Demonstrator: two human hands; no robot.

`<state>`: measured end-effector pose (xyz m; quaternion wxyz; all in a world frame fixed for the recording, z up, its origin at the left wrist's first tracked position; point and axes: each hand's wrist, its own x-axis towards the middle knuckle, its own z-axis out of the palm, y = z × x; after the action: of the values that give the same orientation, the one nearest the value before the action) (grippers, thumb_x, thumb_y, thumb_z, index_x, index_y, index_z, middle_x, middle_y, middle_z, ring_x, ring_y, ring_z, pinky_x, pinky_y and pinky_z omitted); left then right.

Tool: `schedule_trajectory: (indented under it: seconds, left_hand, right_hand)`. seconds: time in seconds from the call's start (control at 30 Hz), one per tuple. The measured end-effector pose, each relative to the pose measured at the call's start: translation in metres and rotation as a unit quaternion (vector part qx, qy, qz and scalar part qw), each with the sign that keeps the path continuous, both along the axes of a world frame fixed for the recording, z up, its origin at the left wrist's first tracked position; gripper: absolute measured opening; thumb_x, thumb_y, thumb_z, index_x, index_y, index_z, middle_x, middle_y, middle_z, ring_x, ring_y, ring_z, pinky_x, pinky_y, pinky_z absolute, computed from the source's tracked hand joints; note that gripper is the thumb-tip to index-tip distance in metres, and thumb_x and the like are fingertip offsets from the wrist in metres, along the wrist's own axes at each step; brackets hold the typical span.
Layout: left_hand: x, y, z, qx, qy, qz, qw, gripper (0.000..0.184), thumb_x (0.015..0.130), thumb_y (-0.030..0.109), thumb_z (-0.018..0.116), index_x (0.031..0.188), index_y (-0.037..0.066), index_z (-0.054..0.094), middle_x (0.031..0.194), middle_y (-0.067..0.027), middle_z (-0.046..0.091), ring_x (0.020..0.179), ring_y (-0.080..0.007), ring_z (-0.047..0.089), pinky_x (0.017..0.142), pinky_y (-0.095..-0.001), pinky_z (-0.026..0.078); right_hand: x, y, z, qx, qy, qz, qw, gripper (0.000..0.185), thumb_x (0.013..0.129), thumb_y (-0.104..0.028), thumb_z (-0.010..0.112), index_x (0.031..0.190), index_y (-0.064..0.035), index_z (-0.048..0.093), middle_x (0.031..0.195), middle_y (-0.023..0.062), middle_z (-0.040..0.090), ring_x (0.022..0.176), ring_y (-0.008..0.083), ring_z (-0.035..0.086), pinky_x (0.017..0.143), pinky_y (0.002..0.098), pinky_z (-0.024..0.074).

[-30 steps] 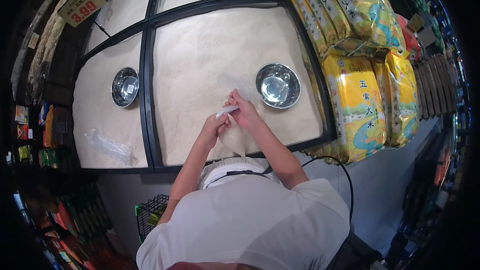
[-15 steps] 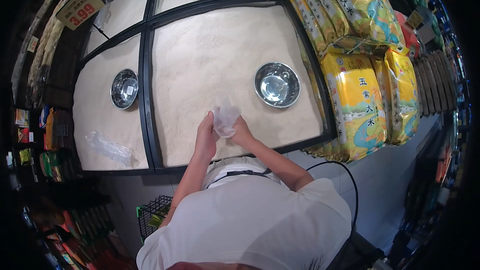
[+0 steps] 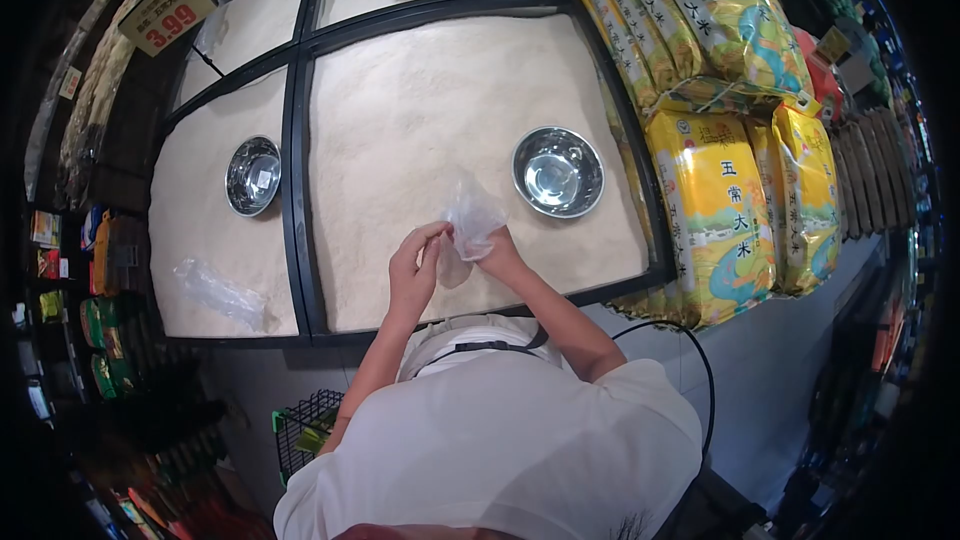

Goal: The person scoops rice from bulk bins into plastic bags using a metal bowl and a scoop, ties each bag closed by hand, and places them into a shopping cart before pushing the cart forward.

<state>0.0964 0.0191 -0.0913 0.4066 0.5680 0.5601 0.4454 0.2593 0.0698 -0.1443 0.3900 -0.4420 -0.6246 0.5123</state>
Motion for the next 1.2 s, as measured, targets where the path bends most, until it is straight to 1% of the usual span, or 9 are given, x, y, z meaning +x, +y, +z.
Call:
schedule_trajectory:
  seconds: [0.13,0.33,0.43,0.53,0.63,0.73,0.93,1.03,1.2]
  left_hand:
    - [0.019,0.005,0.017,0.112,0.041,0.144,0.982,0.04,0.086,0.016,0.068,0.123,0.003,0.058,0.113,-0.015,0.064,0.109,-0.0298,0.061,0.095,-0.0369,0.046]
    - [-0.012,0.018,0.006,-0.01,0.051,-0.034,0.998,0.018,0.081,0.007,0.07,0.096,0.002,0.062,0.095,-0.0105,0.062,0.094,-0.0235,0.061,0.088,-0.0326,0.047]
    - [-0.014,0.016,0.01,0.066,0.083,-0.031,0.994,0.018,0.078,0.004,0.072,0.086,0.002,0.056,0.085,-0.008,0.058,0.084,-0.0201,0.058,0.083,-0.0313,0.047]
    - [-0.015,0.012,-0.002,0.095,-0.001,-0.023,0.995,0.022,0.074,0.003,0.074,0.083,0.003,0.054,0.083,-0.0085,0.055,0.08,-0.0185,0.055,0.077,-0.0304,0.046]
    - [-0.011,0.007,-0.002,-0.001,-0.125,-0.002,0.992,0.023,0.071,0.008,0.078,0.082,0.004,0.058,0.083,-0.0096,0.058,0.08,-0.0261,0.055,0.073,-0.0346,0.047]
    - [-0.016,0.012,0.012,0.12,0.067,-0.074,0.988,0.021,0.07,0.008,0.078,0.083,0.006,0.061,0.082,-0.0067,0.059,0.081,-0.0261,0.057,0.074,-0.0351,0.048]
    - [-0.018,0.019,0.028,0.24,0.134,-0.164,0.948,0.02,0.066,0.011,0.079,0.081,0.009,0.066,0.076,-0.0038,0.059,0.075,-0.025,0.056,0.065,-0.0344,0.045]
    - [-0.021,0.02,0.031,0.234,0.147,-0.169,0.946,0.02,0.068,0.013,0.08,0.081,0.009,0.066,0.076,-0.0047,0.059,0.072,-0.0251,0.057,0.063,-0.0344,0.046]
    - [-0.02,0.014,0.022,0.158,0.067,-0.108,0.979,0.018,0.072,0.011,0.078,0.083,0.007,0.064,0.077,-0.0076,0.061,0.07,-0.0255,0.059,0.063,-0.0336,0.046]
  right_hand:
    - [0.006,0.001,-0.005,0.017,-0.009,0.021,1.0,0.043,0.079,-0.017,0.077,0.118,-0.0068,0.061,0.115,0.0093,0.064,0.105,0.0218,0.062,0.091,0.0356,0.0489]
    - [0.009,-0.005,0.017,-0.046,0.0,0.11,0.993,0.042,0.08,-0.018,0.077,0.117,-0.0075,0.061,0.111,0.0055,0.064,0.102,0.0169,0.06,0.09,0.0341,0.0484]
    - [0.008,-0.009,0.018,-0.062,0.044,0.114,0.991,0.038,0.083,-0.018,0.076,0.117,-0.008,0.062,0.112,0.0034,0.064,0.102,0.0149,0.059,0.091,0.0331,0.0477]
    - [0.004,-0.009,0.024,-0.098,0.093,0.129,0.982,0.033,0.085,-0.019,0.075,0.115,-0.0089,0.063,0.109,0.0009,0.064,0.099,0.0115,0.058,0.087,0.0303,0.0481]
    - [0.003,-0.01,0.023,-0.192,0.171,0.108,0.96,0.029,0.087,-0.021,0.074,0.11,-0.0087,0.062,0.1,0.0001,0.063,0.094,0.0093,0.057,0.085,0.0271,0.0473]
    - [0.0,-0.009,0.017,-0.256,0.278,0.088,0.922,0.025,0.089,-0.026,0.072,0.105,-0.0095,0.061,0.091,-0.0007,0.062,0.083,0.0082,0.059,0.071,0.0233,0.0491]
    - [-0.004,-0.004,0.017,-0.359,0.335,0.135,0.86,0.024,0.092,-0.03,0.066,0.105,-0.0103,0.06,0.086,-0.0004,0.061,0.068,0.008,0.06,0.044,0.0218,0.0434]
    - [-0.006,-0.004,0.022,-0.365,0.358,0.152,0.846,0.024,0.092,-0.03,0.067,0.103,-0.0096,0.062,0.093,0.0008,0.063,0.08,0.011,0.062,0.063,0.0259,0.0525]
    - [-0.02,-0.013,0.029,-0.337,0.395,0.121,0.846,0.026,0.093,-0.024,0.065,0.113,-0.0069,0.062,0.105,0.0036,0.066,0.094,0.0147,0.064,0.083,0.0299,0.0533]
